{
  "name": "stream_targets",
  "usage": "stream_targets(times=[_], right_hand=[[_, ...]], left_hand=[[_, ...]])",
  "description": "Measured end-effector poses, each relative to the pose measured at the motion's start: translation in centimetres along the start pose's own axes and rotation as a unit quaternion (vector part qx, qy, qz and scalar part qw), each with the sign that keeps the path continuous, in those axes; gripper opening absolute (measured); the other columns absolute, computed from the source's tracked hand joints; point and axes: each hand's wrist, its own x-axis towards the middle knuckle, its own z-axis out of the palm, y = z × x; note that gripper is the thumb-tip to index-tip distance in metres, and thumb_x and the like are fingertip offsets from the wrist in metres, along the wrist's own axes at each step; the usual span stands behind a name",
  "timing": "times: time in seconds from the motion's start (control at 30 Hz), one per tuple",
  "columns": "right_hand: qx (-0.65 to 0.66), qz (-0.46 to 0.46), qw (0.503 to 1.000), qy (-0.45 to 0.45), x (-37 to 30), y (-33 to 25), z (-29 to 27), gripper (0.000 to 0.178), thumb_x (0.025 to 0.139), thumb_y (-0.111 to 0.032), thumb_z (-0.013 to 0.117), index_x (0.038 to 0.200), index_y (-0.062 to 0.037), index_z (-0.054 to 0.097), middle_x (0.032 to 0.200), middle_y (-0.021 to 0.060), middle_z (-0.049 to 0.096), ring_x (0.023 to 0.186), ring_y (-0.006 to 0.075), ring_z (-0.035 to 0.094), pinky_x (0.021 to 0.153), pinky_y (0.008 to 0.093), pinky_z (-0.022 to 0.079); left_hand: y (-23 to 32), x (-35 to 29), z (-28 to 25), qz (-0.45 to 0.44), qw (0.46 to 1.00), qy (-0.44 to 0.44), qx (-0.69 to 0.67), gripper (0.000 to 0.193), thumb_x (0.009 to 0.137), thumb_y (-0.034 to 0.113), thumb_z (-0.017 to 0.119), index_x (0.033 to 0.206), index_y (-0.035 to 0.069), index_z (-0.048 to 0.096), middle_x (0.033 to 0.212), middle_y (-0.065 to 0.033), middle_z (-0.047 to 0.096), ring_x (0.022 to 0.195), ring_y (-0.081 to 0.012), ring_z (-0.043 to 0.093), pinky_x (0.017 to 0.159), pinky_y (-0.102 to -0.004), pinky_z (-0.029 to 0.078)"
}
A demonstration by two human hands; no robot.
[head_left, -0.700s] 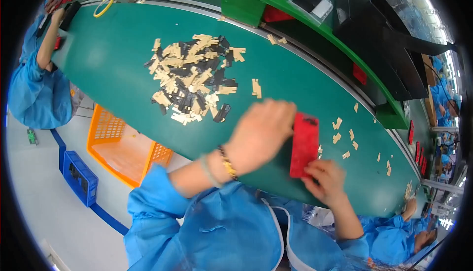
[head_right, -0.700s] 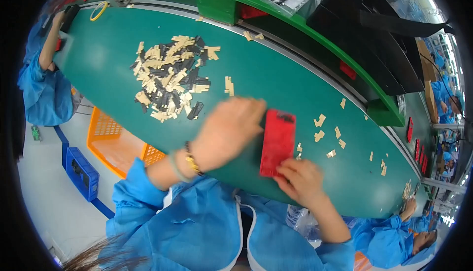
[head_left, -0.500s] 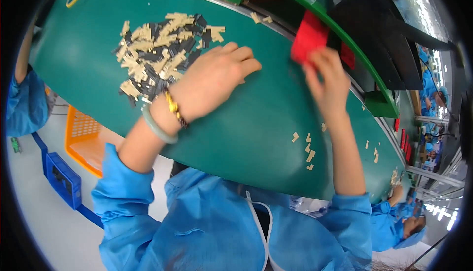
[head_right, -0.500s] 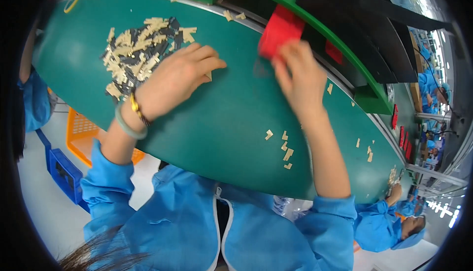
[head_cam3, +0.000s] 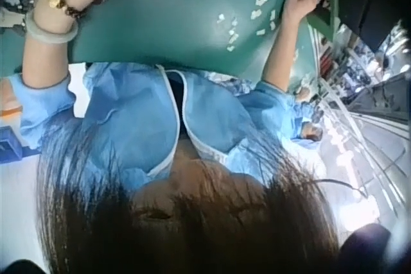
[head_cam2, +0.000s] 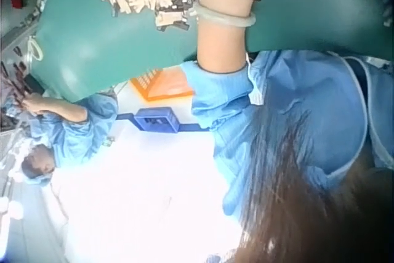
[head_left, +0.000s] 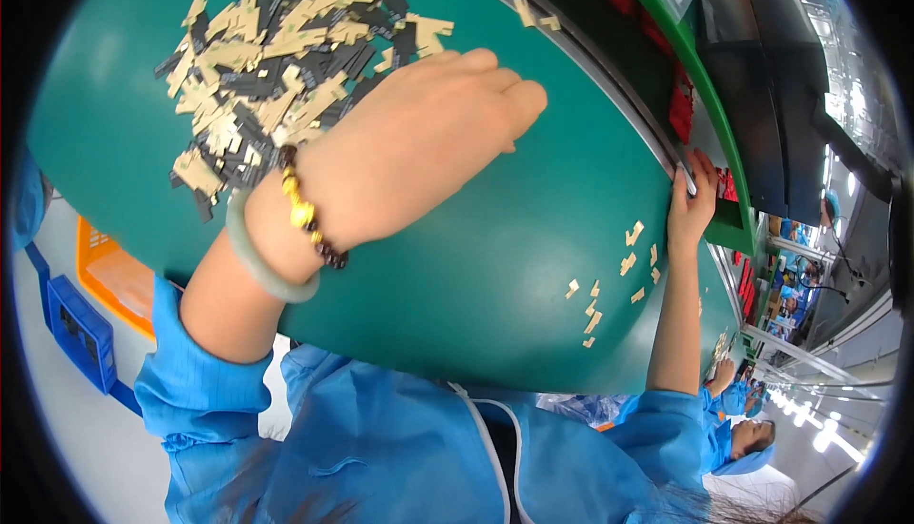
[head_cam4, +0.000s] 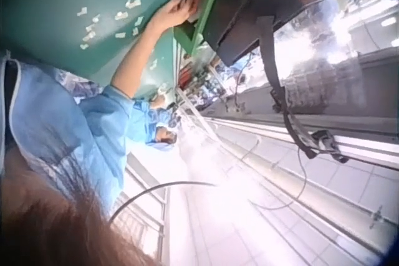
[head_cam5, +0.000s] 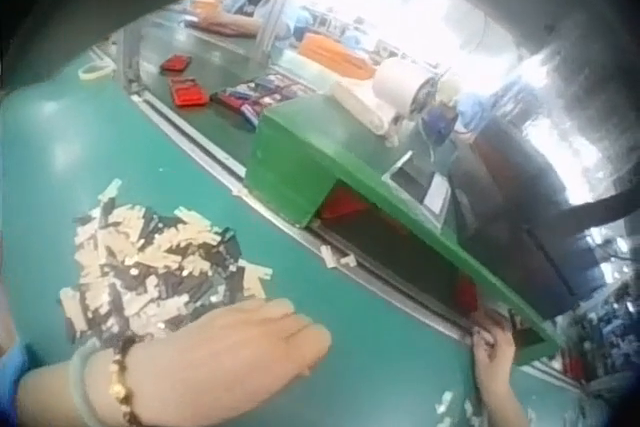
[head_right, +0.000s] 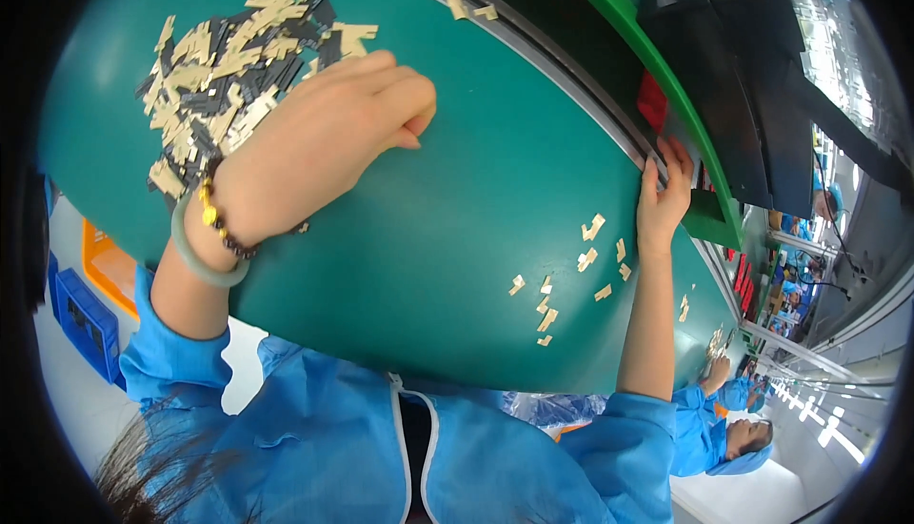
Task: The person assembles small electronic components into a red plastic housing by hand on an electronics factory assembly line.
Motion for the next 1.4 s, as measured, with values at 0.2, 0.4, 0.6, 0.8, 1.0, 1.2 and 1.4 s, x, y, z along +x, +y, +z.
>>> stream_targets(times=[0.2, 0.4, 0.6, 0.8, 1.0, 1.2, 1.4], right_hand=[[-0.045, -0.045, 0.997, 0.041, 3.3, -0.3, 1.4, 0.033, 0.088, -0.014, 0.062, 0.119, -0.0065, 0.063, 0.125, 0.0164, 0.058, 0.116, 0.0317, 0.056, 0.094, 0.0390, 0.046], [0.065, -0.066, 0.996, -0.011, 2.2, -7.0, -1.1, 0.019, 0.077, -0.008, 0.069, 0.096, -0.0075, 0.067, 0.096, 0.0098, 0.067, 0.091, 0.0301, 0.063, 0.080, 0.0395, 0.049], [0.153, -0.240, 0.953, -0.100, -8.6, -16.6, -5.1, 0.025, 0.068, -0.008, 0.075, 0.092, -0.0081, 0.067, 0.090, 0.0054, 0.065, 0.082, 0.0230, 0.064, 0.072, 0.0336, 0.049], [0.256, -0.114, 0.959, 0.041, -7.4, -18.0, -5.4, 0.033, 0.070, -0.006, 0.077, 0.101, -0.0054, 0.067, 0.091, 0.0072, 0.065, 0.073, 0.0212, 0.064, 0.062, 0.0316, 0.050], [0.382, -0.041, 0.922, 0.046, -6.8, -19.1, -5.8, 0.025, 0.077, 0.001, 0.071, 0.101, 0.0007, 0.067, 0.092, 0.0100, 0.067, 0.072, 0.0202, 0.066, 0.058, 0.0291, 0.054], [0.497, 0.014, 0.866, -0.063, -8.6, -18.7, -7.1, 0.018, 0.080, 0.002, 0.066, 0.098, 0.0004, 0.068, 0.090, 0.0106, 0.069, 0.070, 0.0199, 0.067, 0.058, 0.0281, 0.054], [0.430, -0.052, 0.901, -0.014, -9.5, -18.5, -7.3, 0.014, 0.082, 0.000, 0.064, 0.096, 0.0007, 0.067, 0.088, 0.0113, 0.069, 0.068, 0.0173, 0.067, 0.056, 0.0265, 0.053]], left_hand=[[2.2, 1.6, -0.5, -0.110, 0.977, 0.069, -0.169, 0.020, 0.084, -0.003, 0.061, 0.103, 0.002, 0.062, 0.088, -0.0122, 0.060, 0.084, -0.0296, 0.061, 0.073, -0.0330, 0.050], [2.8, 1.4, -1.0, -0.122, 0.970, 0.171, -0.125, 0.006, 0.081, 0.002, 0.068, 0.086, 0.000, 0.067, 0.083, -0.0086, 0.066, 0.075, -0.0213, 0.063, 0.069, -0.0291, 0.050], [6.3, 1.1, 0.2, -0.335, 0.775, 0.099, -0.527, 0.009, 0.094, 0.009, 0.060, 0.096, 0.000, 0.062, 0.082, -0.0094, 0.069, 0.070, -0.0130, 0.063, 0.062, -0.0236, 0.050], [9.9, 0.1, 2.5, -0.338, 0.733, 0.044, -0.589, 0.013, 0.096, 0.010, 0.057, 0.105, 0.001, 0.054, 0.091, -0.0154, 0.070, 0.079, -0.0186, 0.068, 0.071, -0.0279, 0.055], [12.7, -1.2, 3.2, -0.280, 0.778, 0.019, -0.563, 0.015, 0.096, 0.004, 0.056, 0.109, -0.003, 0.059, 0.098, -0.0119, 0.070, 0.088, -0.0136, 0.067, 0.079, -0.0231, 0.052], [14.0, -1.4, 3.3, -0.166, 0.929, 0.050, -0.326, 0.008, 0.078, 0.003, 0.072, 0.085, 0.004, 0.069, 0.121, -0.0118, 0.057, 0.108, -0.0240, 0.052, 0.085, -0.0321, 0.046], [14.9, -1.4, 4.2, -0.202, 0.892, 0.056, -0.401, 0.011, 0.076, 0.003, 0.073, 0.086, 0.005, 0.069, 0.118, -0.0108, 0.061, 0.114, -0.0289, 0.051, 0.093, -0.0388, 0.043]])
